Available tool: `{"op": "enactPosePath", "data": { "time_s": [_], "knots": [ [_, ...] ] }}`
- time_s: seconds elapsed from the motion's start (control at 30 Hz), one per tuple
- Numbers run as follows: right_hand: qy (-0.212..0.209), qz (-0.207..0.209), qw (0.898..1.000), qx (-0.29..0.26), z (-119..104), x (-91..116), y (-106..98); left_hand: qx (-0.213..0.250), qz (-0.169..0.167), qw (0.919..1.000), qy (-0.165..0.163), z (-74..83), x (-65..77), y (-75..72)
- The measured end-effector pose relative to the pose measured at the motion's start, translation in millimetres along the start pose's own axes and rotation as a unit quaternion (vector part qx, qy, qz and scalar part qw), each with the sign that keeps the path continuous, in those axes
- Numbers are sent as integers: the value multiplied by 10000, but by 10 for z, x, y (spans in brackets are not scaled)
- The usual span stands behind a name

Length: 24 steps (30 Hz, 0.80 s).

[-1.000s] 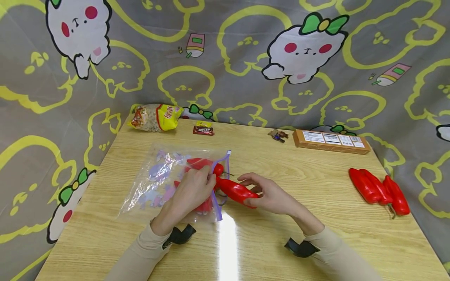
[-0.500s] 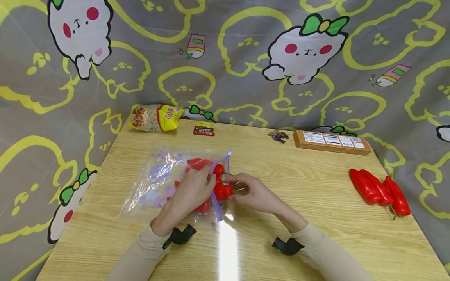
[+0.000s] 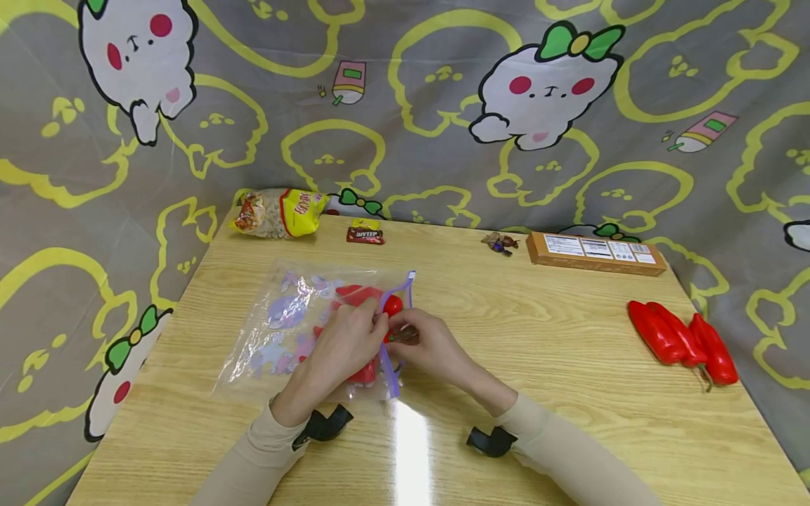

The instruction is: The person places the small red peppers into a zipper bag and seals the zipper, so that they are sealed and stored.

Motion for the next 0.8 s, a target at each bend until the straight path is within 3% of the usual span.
{"op": "enactPosePath", "data": {
  "time_s": [0.3,0.47,0.67,0.8],
  "knots": [
    [183,-194,9996,74,12,-89,127,2,69,10000,39,-5,-4,-2],
    [49,-218,9995,204,-4,-52,68,59,83,9999,68,-4,3,0],
    [170,-39,9996,216,-9,90,-273,227,-29,9997,-37,-1,10,0],
    [483,410,9941,883,71,273,-662,244,-50,9996,-120,-2,11,2]
  ]
}}
Point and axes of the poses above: each hand's wrist, its own x-axis away from the middle knuckle, its own y-axis out of the palm, z = x × y, the point moved 1 cm from there along -x, towards the middle knuckle, and after that the axes turned 15 degrees about -y, right-handed, at the moved point
